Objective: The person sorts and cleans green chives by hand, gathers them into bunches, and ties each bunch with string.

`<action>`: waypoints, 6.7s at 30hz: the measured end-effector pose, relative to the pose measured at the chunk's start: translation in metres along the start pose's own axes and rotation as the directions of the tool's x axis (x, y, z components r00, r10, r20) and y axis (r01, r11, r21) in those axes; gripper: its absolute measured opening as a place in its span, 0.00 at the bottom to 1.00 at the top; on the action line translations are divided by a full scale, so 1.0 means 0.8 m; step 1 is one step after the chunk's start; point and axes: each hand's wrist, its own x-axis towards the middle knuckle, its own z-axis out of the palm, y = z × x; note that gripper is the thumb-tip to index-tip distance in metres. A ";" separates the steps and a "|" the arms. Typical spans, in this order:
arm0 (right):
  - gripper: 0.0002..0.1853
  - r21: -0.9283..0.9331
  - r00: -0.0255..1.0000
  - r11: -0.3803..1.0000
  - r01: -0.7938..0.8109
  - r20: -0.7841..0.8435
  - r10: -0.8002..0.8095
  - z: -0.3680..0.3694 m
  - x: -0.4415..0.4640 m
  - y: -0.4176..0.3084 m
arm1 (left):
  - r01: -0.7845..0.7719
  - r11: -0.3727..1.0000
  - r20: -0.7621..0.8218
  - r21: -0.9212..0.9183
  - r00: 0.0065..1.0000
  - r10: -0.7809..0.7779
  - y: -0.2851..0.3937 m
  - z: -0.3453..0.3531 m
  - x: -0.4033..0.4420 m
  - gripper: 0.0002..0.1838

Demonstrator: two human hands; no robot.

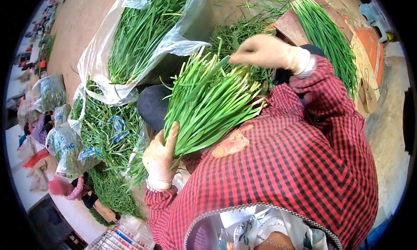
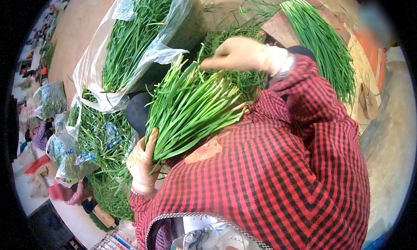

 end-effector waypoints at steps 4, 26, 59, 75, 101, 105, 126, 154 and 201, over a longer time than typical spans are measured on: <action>0.31 0.031 0.975 0.997 0.068 0.210 -0.073 0.060 0.035 -0.023 | -0.021 0.998 0.017 0.055 1.000 0.020 0.005 -0.007 0.005 0.50; 0.33 0.075 0.987 0.988 0.133 0.082 -0.139 0.058 -0.034 0.010 | 0.058 0.997 -0.049 -0.043 0.997 -0.061 -0.006 0.027 -0.010 0.42; 0.27 0.096 0.926 0.958 -0.270 -0.247 0.285 -0.045 0.035 0.147 | -0.070 0.992 -0.035 0.100 0.997 0.074 -0.007 0.015 -0.022 0.40; 0.12 -0.466 0.851 0.760 0.453 -0.028 -0.524 0.067 0.030 -0.026 | -0.068 0.997 -0.003 0.042 0.998 0.068 -0.005 0.019 -0.018 0.43; 0.13 -0.003 0.851 0.857 0.516 0.115 -0.512 0.088 0.071 -0.033 | -0.102 0.995 0.025 -0.017 0.994 0.102 -0.010 0.024 -0.008 0.41; 0.13 -0.355 0.889 0.816 0.456 0.146 -0.433 0.067 0.052 -0.024 | -0.138 0.990 0.030 0.011 0.990 0.138 -0.010 0.028 -0.004 0.41; 0.14 0.137 0.914 0.920 0.368 0.129 -0.385 0.078 0.110 -0.059 | -0.120 0.993 0.024 -0.016 0.992 0.120 -0.010 0.029 -0.005 0.40; 0.13 0.713 0.992 0.691 0.121 -0.059 -0.113 0.079 0.113 -0.097 | -0.098 0.985 0.011 -0.140 0.995 0.101 -0.005 0.008 0.022 0.45; 0.10 -0.305 0.729 0.862 0.405 -0.461 -0.505 0.015 0.026 0.009 | 0.374 -0.587 0.568 -0.718 0.802 -0.183 0.015 0.025 0.000 0.25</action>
